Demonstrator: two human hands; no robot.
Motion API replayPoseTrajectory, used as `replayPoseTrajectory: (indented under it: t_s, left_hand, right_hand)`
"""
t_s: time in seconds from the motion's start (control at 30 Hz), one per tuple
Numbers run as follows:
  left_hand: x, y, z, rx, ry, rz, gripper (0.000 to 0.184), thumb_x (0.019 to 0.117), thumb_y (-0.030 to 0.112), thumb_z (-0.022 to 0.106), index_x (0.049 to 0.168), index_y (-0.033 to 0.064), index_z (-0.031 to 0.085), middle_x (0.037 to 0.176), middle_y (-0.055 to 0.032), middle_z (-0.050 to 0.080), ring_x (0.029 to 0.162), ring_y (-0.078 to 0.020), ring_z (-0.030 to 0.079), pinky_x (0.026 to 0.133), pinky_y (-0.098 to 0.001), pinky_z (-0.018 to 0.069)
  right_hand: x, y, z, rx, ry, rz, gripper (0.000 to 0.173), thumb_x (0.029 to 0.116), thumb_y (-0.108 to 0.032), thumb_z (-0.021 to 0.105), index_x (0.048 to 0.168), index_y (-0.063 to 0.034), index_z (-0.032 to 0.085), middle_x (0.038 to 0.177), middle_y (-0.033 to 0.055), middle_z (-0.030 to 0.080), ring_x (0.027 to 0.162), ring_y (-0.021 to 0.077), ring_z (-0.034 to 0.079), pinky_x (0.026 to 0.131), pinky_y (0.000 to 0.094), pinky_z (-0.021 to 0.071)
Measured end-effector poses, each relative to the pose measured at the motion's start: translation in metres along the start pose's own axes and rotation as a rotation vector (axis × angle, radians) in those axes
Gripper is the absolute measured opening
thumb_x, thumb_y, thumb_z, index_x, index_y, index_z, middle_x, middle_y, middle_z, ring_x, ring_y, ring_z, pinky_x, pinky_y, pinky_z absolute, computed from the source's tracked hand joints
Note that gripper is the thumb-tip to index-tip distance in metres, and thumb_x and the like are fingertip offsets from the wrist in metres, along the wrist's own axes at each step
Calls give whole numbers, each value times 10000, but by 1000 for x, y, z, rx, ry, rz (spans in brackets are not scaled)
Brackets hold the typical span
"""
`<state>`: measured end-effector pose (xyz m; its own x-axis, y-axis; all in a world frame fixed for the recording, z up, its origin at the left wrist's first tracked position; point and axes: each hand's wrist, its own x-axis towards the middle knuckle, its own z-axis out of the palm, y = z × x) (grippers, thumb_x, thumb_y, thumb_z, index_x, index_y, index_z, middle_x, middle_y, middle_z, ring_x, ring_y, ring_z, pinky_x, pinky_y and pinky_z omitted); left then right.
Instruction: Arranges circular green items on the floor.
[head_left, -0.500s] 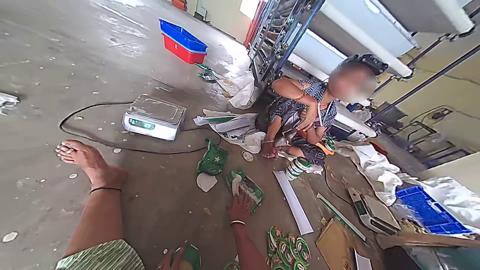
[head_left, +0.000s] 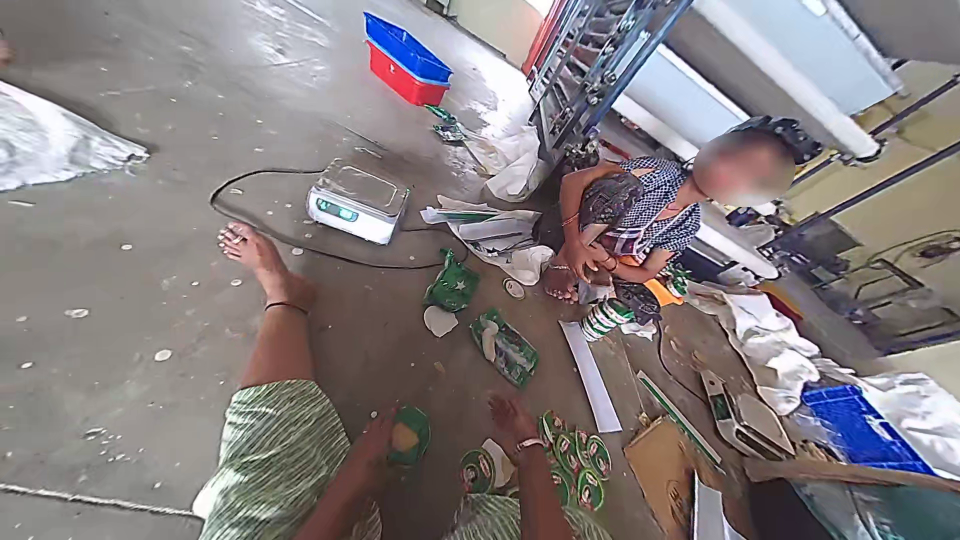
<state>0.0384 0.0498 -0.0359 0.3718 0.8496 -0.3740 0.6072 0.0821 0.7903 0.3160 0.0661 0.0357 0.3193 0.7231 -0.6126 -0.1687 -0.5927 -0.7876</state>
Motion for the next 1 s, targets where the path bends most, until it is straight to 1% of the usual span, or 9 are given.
replayPoseTrajectory:
  t_s: [0.13,0.27,0.33,0.4,0.57,0.63,0.7,0.87,1.0]
  left_hand:
    - [0,-4,-3,-55,6,4,1146,695,167,935,1614,87,255,1588,-254,372,1443,-460,393,1164,-599,355]
    - [0,-8,-5,-70,-4,6,1142,704,186,930,1619,95,253,1583,-259,379,1453,-456,381,1174,-599,338]
    - [0,-6,-6,-49,-22,-24,1148,714,193,929,1627,122,236,1585,-257,371,1449,-457,384,1161,-601,356]
    - [1,-3,-6,-22,-32,-67,1144,721,196,926,1631,167,233,1585,-246,369,1444,-464,382,1143,-612,373]
    - [0,-1,-7,15,-37,-105,1132,730,214,919,1632,201,234,1591,-250,356,1448,-482,364,1122,-645,377]
    - [0,-2,-7,38,-33,-98,1122,726,246,919,1627,201,252,1584,-249,369,1442,-479,377,1117,-640,387]
    - [2,-3,-6,33,-32,-97,1117,729,261,920,1627,208,257,1582,-257,367,1450,-482,361,1125,-647,370]
    - [1,-4,-3,34,-30,-97,1100,750,240,909,1629,199,249,1568,-270,382,1456,-483,354,1134,-643,362]
    - [0,-3,-5,56,-23,-95,1097,735,249,915,1623,203,272,1568,-261,390,1449,-484,363,1133,-636,366]
  right_hand:
    - [-34,14,17,-33,-60,25,450,1125,-231,264,1457,-51,508,1528,130,500,1399,276,457,1089,545,356]
    - [-59,43,53,-762,-233,-211,407,1019,23,489,1424,43,525,1506,253,487,1393,374,466,1142,508,371]
    - [-70,52,73,-1106,-183,-332,454,959,-30,596,1411,5,570,1513,288,468,1434,458,409,1185,581,317]
    - [-76,52,90,-1248,-90,-361,481,942,-68,618,1422,-62,587,1580,292,375,1492,482,302,1182,634,276]
    - [-74,68,105,-1409,7,-407,494,975,-96,584,1467,-128,566,1632,234,329,1534,443,237,1201,651,220]
    - [-89,98,99,-1456,26,-490,602,940,-76,613,1528,-98,485,1634,256,315,1533,465,233,1196,694,180]
    - [-105,113,94,-1418,11,-526,615,891,-46,657,1492,-84,532,1620,277,326,1516,497,249,1178,717,188]
    - [-92,82,95,-1315,60,-476,528,921,-48,620,1446,-66,572,1616,267,340,1517,480,257,1179,660,245]
    - [-85,87,96,-1452,11,-421,614,939,-23,598,1531,-145,490,1648,230,300,1547,460,194,1205,697,149]
